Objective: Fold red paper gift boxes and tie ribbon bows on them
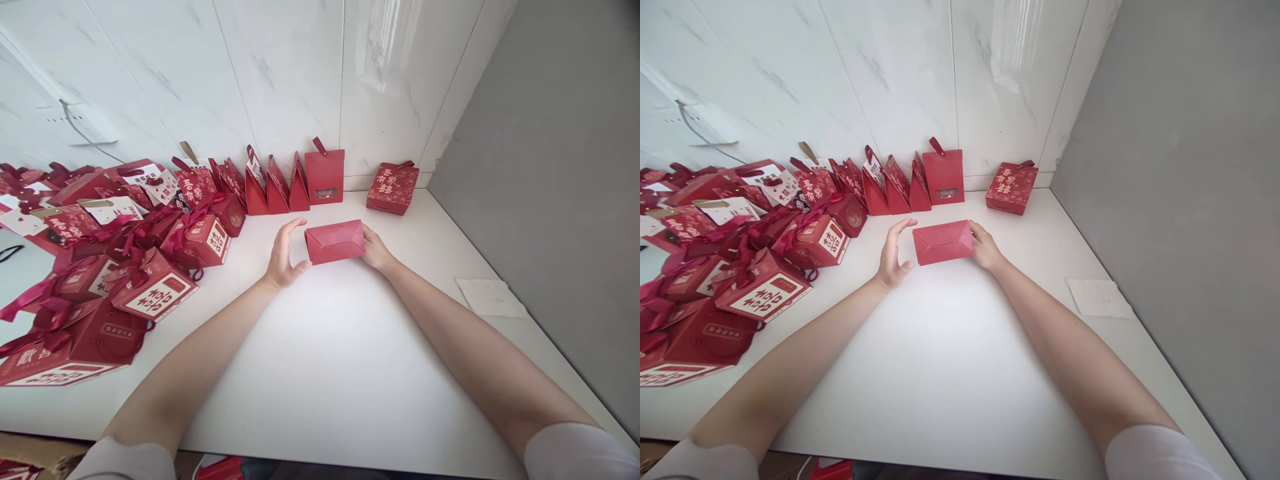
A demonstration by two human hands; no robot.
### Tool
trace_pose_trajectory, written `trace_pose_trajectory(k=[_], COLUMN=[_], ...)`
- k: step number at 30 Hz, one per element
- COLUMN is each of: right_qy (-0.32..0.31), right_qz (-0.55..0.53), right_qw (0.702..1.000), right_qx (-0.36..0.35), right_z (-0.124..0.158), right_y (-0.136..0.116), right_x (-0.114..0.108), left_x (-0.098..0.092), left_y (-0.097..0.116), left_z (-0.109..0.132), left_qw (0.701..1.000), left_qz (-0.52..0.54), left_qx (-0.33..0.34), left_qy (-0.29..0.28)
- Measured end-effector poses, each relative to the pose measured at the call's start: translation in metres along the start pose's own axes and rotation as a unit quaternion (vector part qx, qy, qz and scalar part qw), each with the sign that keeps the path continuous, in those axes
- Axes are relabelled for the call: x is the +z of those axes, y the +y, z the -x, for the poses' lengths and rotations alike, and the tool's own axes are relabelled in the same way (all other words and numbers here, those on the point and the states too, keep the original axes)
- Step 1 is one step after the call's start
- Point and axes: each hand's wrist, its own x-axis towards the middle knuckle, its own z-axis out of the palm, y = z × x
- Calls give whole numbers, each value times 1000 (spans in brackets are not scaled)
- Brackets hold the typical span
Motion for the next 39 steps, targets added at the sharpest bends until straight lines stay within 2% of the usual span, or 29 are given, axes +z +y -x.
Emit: trace_pose_trajectory(k=[2,5,9,12,15,17,22,27,34,36,39], right_qy=[-2,-6,-1,5,4,5,-4,-20,-50,-45,4], right_qz=[0,6,37,16,-27,-18,63,153,263,281,296], right_qw=[1000,1000,999,1000,1000,1000,997,982,951,943,936], right_qx=[4,-2,-19,-21,-15,-10,-48,-107,-156,-174,-189], right_z=[0,0,-1,0,0,0,-2,4,13,15,19], right_y=[2,3,1,0,1,3,7,-2,-17,-21,-27], right_x=[0,0,0,0,0,-1,-1,2,5,6,8], left_x=[3,7,7,5,4,4,5,6,6,7,6], left_y=[3,5,5,3,0,-1,-3,-5,-10,-10,-9], left_z=[1,3,1,-1,-3,-2,0,1,1,3,4], left_qw=[998,993,991,988,990,992,991,996,995,995,995], left_qz=[-57,-111,-107,-105,-111,-113,-112,-67,9,12,-6], left_qx=[34,44,69,85,59,47,55,42,98,102,101], left_qy=[-13,-20,-49,-81,-58,-43,-41,-47,-9,-6,19])
